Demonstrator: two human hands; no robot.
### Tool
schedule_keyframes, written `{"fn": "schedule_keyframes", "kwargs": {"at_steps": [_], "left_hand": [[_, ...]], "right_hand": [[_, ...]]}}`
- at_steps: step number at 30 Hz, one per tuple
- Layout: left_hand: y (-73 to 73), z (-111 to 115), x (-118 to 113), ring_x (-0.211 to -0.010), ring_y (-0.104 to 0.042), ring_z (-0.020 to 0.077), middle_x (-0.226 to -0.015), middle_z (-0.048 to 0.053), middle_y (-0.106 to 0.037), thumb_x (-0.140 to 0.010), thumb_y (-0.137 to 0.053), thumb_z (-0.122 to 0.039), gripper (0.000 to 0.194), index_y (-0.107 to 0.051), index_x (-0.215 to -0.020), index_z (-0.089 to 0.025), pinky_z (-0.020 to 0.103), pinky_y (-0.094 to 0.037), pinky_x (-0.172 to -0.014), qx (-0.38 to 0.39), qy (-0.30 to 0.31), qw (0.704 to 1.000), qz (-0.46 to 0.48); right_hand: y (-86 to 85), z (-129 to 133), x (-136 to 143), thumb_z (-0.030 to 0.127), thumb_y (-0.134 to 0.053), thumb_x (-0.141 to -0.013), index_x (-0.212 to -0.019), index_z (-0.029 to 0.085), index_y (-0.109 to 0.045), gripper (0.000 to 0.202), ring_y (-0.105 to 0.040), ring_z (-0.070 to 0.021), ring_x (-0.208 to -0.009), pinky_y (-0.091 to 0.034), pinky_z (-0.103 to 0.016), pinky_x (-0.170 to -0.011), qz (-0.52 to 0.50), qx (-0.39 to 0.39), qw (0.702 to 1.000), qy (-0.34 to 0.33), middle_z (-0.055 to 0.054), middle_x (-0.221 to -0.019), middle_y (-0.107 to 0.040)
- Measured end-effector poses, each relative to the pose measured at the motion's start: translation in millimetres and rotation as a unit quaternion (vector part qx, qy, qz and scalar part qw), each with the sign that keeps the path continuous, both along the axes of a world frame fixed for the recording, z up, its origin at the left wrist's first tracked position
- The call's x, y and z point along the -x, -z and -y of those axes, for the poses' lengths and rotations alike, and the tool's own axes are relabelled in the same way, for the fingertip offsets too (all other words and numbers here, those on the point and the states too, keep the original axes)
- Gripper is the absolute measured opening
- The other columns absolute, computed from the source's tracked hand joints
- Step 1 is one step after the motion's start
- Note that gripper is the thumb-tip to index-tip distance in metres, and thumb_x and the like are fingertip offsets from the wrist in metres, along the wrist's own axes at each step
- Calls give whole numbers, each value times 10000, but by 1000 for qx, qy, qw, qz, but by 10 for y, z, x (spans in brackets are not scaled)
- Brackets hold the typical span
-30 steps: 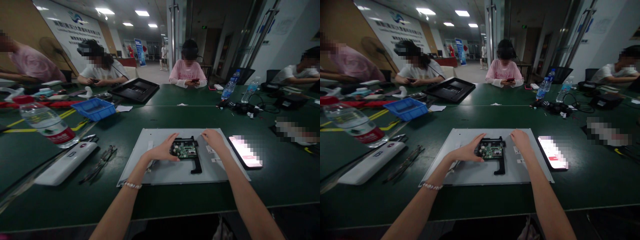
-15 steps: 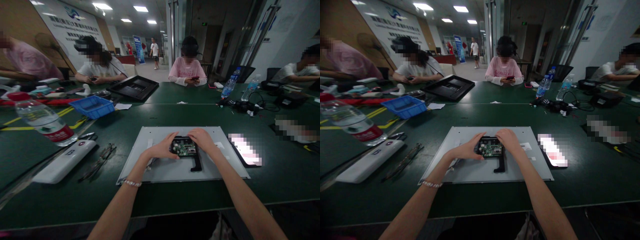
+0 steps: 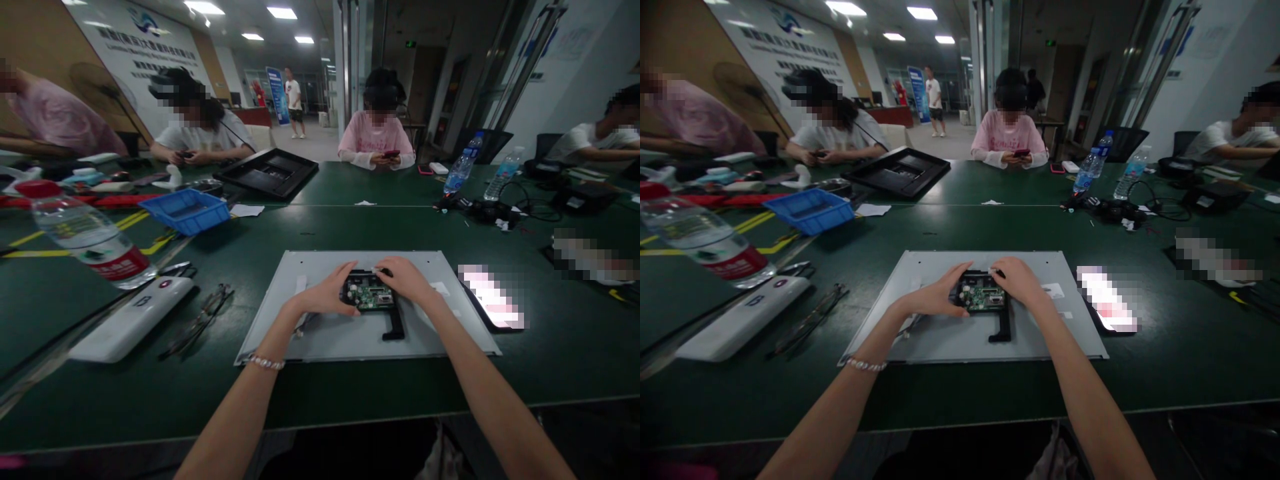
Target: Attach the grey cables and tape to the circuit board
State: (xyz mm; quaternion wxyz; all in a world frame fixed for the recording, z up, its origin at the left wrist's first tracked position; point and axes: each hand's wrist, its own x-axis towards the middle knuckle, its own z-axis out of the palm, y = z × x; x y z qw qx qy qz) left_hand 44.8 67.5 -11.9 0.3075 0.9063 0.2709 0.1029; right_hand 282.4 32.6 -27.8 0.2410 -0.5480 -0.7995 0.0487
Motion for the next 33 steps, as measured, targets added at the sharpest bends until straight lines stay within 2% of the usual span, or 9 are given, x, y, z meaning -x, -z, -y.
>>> {"fn": "schedule_keyframes", "kwargs": {"at_steps": [6,11,16,28,33], "left_hand": [[-8,11,-14,-1376,-161,308,-1508,128,-120,-621,-702,-449,1075,-67,-1446,-182,439,-194,-1118,-3,-3,1000,-4],[32,-9,-21,-1372,-168,315,-1500,138,-145,-612,-712,-454,1084,-80,-1445,-168,441,-194,-1121,-15,-2,1000,8],[63,-39,-18,-1376,-136,320,-1499,147,-127,-604,-716,-485,1120,-58,-1448,-155,453,-164,-1128,-9,6,1000,4],[63,-43,-17,-1380,-116,327,-1511,140,-73,-614,-711,-494,1128,-35,-1450,-155,450,-151,-1133,1,6,1000,1],[51,-35,-17,-1385,-98,320,-1516,132,-59,-616,-707,-485,1128,-18,-1451,-171,454,-144,-1133,6,5,1000,-3]], "right_hand": [[26,-36,0,217,-512,-863,-945,195,-681,189,-597,-189,-967,-421,-311,-880,26,-2,1000,-12,-59,-983,-690],[7,-44,21,163,-479,-870,-930,191,-685,217,-594,-183,-945,-415,-305,-872,53,-26,998,5,-62,-977,-688],[6,-38,27,169,-469,-874,-932,186,-687,227,-586,-180,-967,-406,-296,-891,71,-8,997,6,-70,-986,-683],[-1,-16,-11,276,-477,-889,-1015,174,-656,241,-565,-189,-1000,-387,-308,-908,35,12,999,29,-78,-1040,-665],[1,-20,35,219,-462,-896,-949,177,-674,223,-573,-172,-963,-389,-278,-880,50,17,998,18,-71,-994,-671]]}}
